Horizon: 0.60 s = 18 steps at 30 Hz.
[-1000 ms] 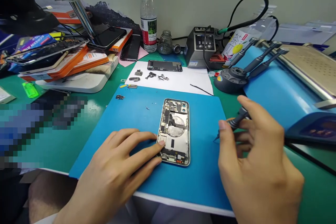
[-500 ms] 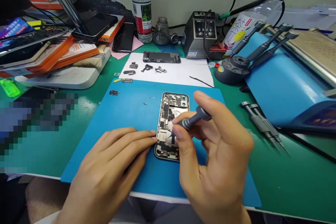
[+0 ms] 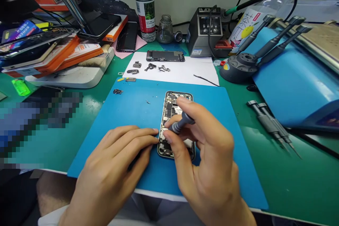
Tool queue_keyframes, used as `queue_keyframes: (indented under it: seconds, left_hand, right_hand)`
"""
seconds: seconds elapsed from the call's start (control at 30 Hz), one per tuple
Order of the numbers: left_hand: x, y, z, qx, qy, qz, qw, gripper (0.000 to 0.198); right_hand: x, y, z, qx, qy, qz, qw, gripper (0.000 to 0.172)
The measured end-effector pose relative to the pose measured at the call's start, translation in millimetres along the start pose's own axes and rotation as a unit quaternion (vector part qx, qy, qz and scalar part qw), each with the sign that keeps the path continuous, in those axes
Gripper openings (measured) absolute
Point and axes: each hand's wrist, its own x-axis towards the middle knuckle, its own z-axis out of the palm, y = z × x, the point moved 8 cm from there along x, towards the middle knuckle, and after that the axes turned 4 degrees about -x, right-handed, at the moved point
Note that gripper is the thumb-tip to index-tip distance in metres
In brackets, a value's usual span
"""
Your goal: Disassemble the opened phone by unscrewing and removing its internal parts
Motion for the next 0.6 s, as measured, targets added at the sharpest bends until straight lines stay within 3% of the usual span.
queue_keyframes:
  seconds: [0.4,0.6]
  left_hand:
    - [-1.0,0.2,1.4,-0.001,-0.009,-0.012,1.000,0.016]
    - [0.6,0.4,1.3,0.004,-0.012,-0.010,1.000,0.015]
  right_hand:
    - [2.6,-4.2,7.0,-0.002,-0.022,-0.035,0.999,0.051]
    - [3.6,-5.9,-15.5,0.001,0.101,-0.017,0.995,0.071]
